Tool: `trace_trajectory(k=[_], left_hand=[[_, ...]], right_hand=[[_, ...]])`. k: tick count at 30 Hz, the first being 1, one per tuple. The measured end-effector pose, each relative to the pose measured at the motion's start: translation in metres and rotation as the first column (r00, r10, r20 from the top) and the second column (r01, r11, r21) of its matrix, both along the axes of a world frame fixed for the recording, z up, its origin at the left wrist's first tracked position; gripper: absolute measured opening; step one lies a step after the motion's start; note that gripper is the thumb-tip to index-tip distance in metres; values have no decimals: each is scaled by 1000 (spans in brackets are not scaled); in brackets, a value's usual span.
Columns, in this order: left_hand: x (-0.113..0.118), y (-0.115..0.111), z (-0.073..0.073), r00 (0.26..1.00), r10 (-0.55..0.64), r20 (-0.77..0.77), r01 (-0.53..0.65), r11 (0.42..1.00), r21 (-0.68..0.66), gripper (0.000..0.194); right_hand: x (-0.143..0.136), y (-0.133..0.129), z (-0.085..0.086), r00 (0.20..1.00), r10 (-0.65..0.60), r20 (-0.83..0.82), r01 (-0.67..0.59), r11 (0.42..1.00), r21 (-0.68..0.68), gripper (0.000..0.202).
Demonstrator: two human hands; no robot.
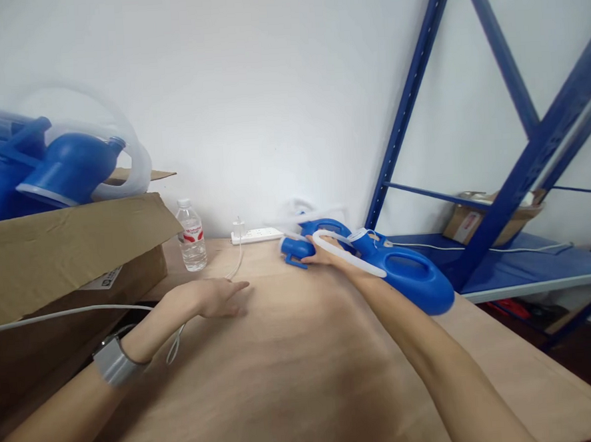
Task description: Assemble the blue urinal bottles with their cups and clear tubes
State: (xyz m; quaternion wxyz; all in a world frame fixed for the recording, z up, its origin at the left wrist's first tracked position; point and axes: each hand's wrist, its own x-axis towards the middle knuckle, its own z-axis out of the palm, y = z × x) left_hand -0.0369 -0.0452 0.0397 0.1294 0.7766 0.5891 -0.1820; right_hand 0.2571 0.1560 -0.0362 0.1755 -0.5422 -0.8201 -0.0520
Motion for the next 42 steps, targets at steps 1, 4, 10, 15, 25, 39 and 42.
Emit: trace_trajectory(k=[1, 4, 10, 15, 25, 39, 42], left_hand=[[0, 3, -5, 1000, 11, -21, -10, 999, 31, 76], [-3, 14, -22, 999, 48, -9, -45, 981, 186, 87], [-26, 30, -33, 974, 20, 226, -130, 867, 482, 109], [-40, 28, -13, 912, -139, 387, -16, 929, 370, 133], [-22, 25, 2, 769, -171, 616, -323, 728, 605, 78], [7, -26, 51, 816, -31, 577, -321, 805, 498, 67], [2, -24, 54, 639, 44, 768, -284, 941, 182, 62]], right_hand=[[-7, -7, 2, 999, 24, 48, -22, 999, -37, 98], [-30, -38, 9, 970, 155, 189, -143, 987, -79, 101], [-54, -117, 21, 873, 433, 225, -430, 900, -64, 101], [-44, -154, 21, 806, 568, 169, -568, 821, -54, 103], [-34, -192, -3, 764, 640, 81, -645, 752, 136, 87], [-42, -211, -9, 783, 594, 187, -622, 755, 208, 95], [-30, -206, -6, 763, 607, 220, -645, 735, 211, 93]])
